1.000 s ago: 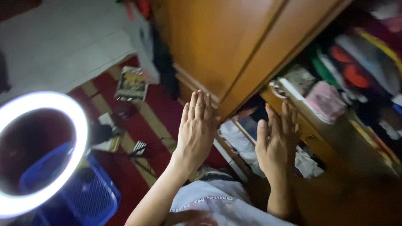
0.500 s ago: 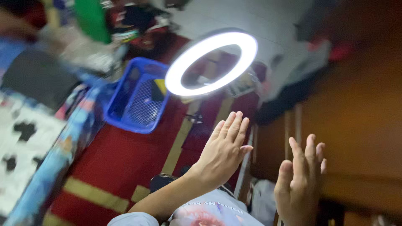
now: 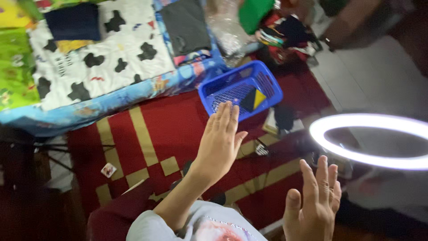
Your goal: The person folds several pieces of clothing on a bed and places them into a wardrobe drawer. They fold a white sock, a pink cloth, a dark blue garment, a patterned cloth, a black garment, and a light blue towel, then store each item in the drawer.
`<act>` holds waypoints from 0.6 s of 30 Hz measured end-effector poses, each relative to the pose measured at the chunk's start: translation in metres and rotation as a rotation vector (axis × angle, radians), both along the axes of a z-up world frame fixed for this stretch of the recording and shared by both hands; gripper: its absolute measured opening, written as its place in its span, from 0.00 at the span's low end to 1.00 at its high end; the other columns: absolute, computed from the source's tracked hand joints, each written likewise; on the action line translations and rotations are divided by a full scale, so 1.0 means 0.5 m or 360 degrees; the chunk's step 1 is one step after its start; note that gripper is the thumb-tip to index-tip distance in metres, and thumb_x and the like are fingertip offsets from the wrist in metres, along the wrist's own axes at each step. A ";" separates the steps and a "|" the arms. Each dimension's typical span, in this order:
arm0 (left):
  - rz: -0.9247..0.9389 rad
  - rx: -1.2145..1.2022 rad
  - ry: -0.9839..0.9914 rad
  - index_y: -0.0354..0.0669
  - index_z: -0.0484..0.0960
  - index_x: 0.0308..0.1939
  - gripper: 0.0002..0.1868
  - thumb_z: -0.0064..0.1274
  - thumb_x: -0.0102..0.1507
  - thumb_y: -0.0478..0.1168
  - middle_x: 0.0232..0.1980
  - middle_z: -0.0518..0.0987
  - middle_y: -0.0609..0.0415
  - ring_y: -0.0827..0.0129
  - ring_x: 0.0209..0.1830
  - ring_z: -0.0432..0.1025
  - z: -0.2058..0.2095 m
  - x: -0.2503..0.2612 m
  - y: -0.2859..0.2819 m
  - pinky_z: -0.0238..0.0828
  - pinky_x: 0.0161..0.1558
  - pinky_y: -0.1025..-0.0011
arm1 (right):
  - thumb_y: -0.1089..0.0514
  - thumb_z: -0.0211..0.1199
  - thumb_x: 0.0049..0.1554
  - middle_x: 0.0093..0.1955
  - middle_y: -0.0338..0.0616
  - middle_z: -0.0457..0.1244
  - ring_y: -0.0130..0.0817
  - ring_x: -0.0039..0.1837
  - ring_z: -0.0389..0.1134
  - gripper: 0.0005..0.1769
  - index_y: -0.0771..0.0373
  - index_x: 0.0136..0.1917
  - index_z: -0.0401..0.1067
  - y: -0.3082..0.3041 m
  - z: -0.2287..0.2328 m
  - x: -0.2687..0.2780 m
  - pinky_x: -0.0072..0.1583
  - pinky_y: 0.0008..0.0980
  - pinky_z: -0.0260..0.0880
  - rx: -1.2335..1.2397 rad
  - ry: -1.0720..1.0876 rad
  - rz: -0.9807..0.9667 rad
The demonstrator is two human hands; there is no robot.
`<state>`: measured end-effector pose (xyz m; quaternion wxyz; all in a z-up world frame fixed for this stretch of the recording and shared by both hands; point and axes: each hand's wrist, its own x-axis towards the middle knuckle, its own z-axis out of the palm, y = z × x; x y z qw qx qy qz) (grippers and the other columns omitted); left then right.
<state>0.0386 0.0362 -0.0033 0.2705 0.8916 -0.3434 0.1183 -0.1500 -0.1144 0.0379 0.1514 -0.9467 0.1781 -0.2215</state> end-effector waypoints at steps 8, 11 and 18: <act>0.0445 0.0067 0.0019 0.27 0.57 0.76 0.35 0.42 0.73 0.50 0.78 0.57 0.30 0.43 0.80 0.51 -0.017 0.176 0.186 0.49 0.75 0.49 | 0.39 0.40 0.68 0.84 0.60 0.45 0.59 0.85 0.38 0.33 0.61 0.75 0.61 0.087 -0.019 0.232 0.78 0.61 0.34 0.0095 0.0194 0.0170; 0.0583 0.0101 0.0057 0.28 0.57 0.76 0.35 0.41 0.73 0.51 0.78 0.57 0.32 0.44 0.81 0.50 -0.018 0.242 0.257 0.49 0.75 0.50 | 0.40 0.42 0.67 0.84 0.62 0.44 0.59 0.86 0.37 0.34 0.62 0.77 0.60 0.125 -0.018 0.318 0.78 0.61 0.32 0.0116 0.0225 0.0199; 0.0744 0.0128 0.0069 0.27 0.57 0.75 0.34 0.42 0.73 0.49 0.78 0.58 0.33 0.45 0.80 0.51 -0.031 0.372 0.403 0.50 0.74 0.50 | 0.40 0.42 0.68 0.83 0.67 0.45 0.65 0.85 0.39 0.32 0.64 0.75 0.61 0.226 -0.024 0.510 0.79 0.63 0.34 0.0127 0.0210 0.0290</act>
